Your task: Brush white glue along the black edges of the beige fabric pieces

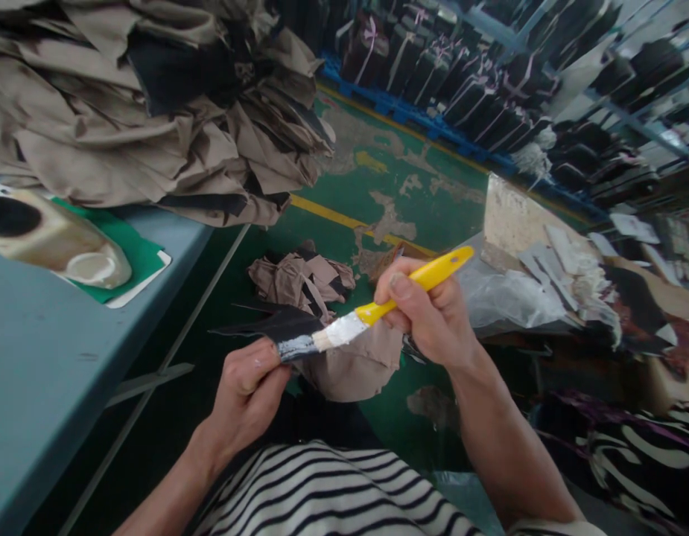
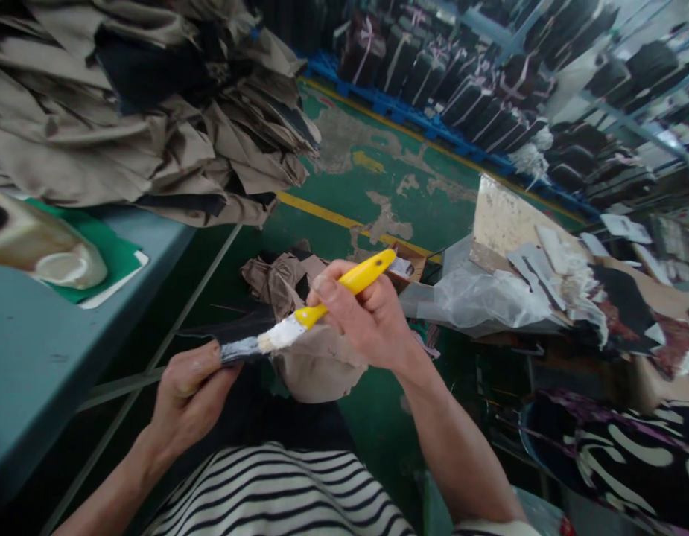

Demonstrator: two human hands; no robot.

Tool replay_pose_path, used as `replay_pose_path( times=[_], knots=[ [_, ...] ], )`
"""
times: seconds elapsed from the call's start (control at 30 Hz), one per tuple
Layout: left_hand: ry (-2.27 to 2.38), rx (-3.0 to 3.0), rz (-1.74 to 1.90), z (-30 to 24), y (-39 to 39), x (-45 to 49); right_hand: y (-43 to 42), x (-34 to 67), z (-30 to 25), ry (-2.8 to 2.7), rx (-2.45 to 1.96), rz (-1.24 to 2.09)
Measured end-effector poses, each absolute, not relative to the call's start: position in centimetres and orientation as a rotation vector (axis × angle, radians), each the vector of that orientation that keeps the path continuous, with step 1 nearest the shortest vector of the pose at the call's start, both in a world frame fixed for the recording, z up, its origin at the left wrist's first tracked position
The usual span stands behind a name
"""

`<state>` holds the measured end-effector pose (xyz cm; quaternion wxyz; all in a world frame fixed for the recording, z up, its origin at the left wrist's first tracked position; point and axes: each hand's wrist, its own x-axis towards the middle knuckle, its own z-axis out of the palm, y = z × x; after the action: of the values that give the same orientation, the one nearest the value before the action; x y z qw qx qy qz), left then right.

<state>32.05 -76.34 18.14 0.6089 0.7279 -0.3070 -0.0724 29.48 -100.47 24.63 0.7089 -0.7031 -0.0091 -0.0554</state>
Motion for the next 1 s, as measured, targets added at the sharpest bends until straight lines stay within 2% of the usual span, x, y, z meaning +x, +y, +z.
replay_pose_path(
  times=[0.17, 0.3, 0.43, 0.7, 1.0],
  knots=[
    [-0.269, 1.603, -0.551, 20.3, -76.7, 34.3, -100.7, 28.9, 26.5, -0.016, -1.530, -0.547],
    [-0.095, 1.278, -0.783, 22.6, -77.3, 36.2, -99.5, 28.1, 27.0, -0.101, -1.573, -0.639],
    [-0.019, 1.138, -0.852, 24.8, -77.9, 37.0, -99.2, 27.8, 26.5, -0.223, -1.643, -0.748],
    [-0.025, 1.080, -0.960, 28.0, -79.1, 36.4, -99.9, 27.8, 27.5, -0.432, -2.115, -1.027],
    [-0.082, 0.965, -1.008, 28.1, -79.8, 37.0, -100.1, 27.9, 28.2, -0.710, -2.013, -1.307]
  ],
)
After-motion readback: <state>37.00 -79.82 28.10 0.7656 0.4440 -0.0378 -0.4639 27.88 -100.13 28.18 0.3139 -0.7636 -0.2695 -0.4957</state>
